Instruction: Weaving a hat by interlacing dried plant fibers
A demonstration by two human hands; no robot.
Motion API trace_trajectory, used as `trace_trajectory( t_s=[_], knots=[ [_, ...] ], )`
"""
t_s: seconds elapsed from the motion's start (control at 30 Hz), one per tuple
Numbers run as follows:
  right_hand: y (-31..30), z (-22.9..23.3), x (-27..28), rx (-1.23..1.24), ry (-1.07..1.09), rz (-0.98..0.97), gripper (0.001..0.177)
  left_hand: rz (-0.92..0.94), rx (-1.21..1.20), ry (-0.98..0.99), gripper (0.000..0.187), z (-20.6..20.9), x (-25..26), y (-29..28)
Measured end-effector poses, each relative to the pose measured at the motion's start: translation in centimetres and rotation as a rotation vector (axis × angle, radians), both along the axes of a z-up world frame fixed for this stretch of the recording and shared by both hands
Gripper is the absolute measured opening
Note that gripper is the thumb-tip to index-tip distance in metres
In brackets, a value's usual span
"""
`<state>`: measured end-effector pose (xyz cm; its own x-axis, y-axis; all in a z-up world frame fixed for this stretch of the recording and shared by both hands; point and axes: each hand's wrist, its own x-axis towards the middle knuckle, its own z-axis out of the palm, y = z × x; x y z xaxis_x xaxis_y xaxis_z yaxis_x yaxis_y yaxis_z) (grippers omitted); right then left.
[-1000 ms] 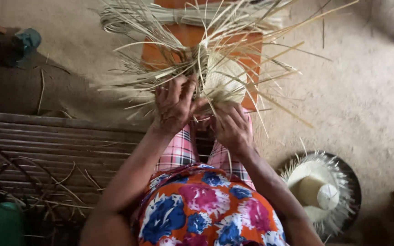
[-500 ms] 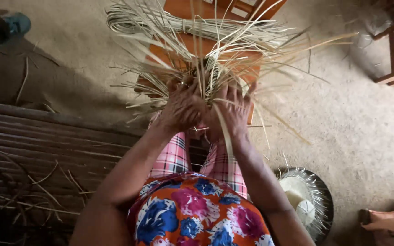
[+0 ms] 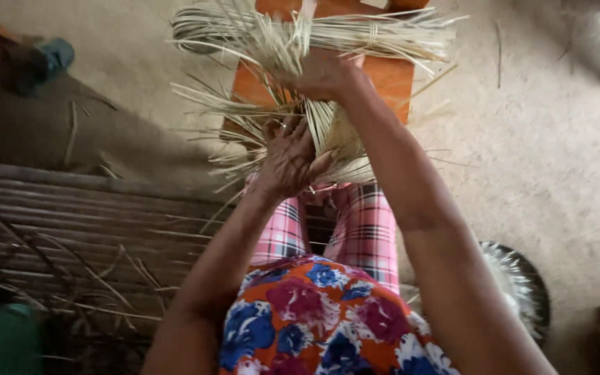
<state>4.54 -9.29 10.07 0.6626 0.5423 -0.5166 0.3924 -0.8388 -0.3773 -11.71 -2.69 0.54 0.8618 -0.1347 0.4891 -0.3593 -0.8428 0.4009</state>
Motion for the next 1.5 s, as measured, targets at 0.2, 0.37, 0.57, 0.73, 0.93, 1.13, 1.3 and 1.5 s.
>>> trace_trajectory(
  t_s=[0.2,0.37,0.57,0.73,0.93,1.13,1.3,1.5],
  knots=[
    [-8.4,5.6,-11.4,1.193,-1.047,-0.079,0.019,0.113,0.019,0.226,0.090,-0.5,-0.7,-0.4],
    [-12.3,-5.3,-14.0,1.172,-0.972,0.061,0.017,0.150,-0.084,-0.030,0.086,1.7,-3.3,-0.4],
    [-12.1,-7.4,-13.5,1.266,-0.977,0.090,0.013,0.119,-0.371,-0.156,0.046,-3.3,-3.8,-1.6],
    [-12.5,-8.4,-13.9,1.224,-0.969,0.038,0.015,0.000,-0.800,-0.085,0.041,-1.9,-4.1,-2.1],
    [-12.2,-7.2,-14.1,1.287,-0.875,0.075,0.018,-0.006,-0.755,-0.233,0.011,-0.6,-4.0,-2.5],
    [-12.9,-6.6,-13.5,1.292,-0.848,0.158,0.012,-0.038,-0.670,-0.233,0.016,0.8,-3.3,-2.3],
    [-13.4,-6.8,-12.4,1.119,-0.949,0.435,0.028,-0.167,-0.728,-0.141,0.009,0.1,-2.7,-1.2],
    [-13.3,-9.0,-9.9,1.097,-1.159,0.381,0.010,-0.085,-0.686,-0.174,0.017,0.7,-3.5,-1.8]
  ],
)
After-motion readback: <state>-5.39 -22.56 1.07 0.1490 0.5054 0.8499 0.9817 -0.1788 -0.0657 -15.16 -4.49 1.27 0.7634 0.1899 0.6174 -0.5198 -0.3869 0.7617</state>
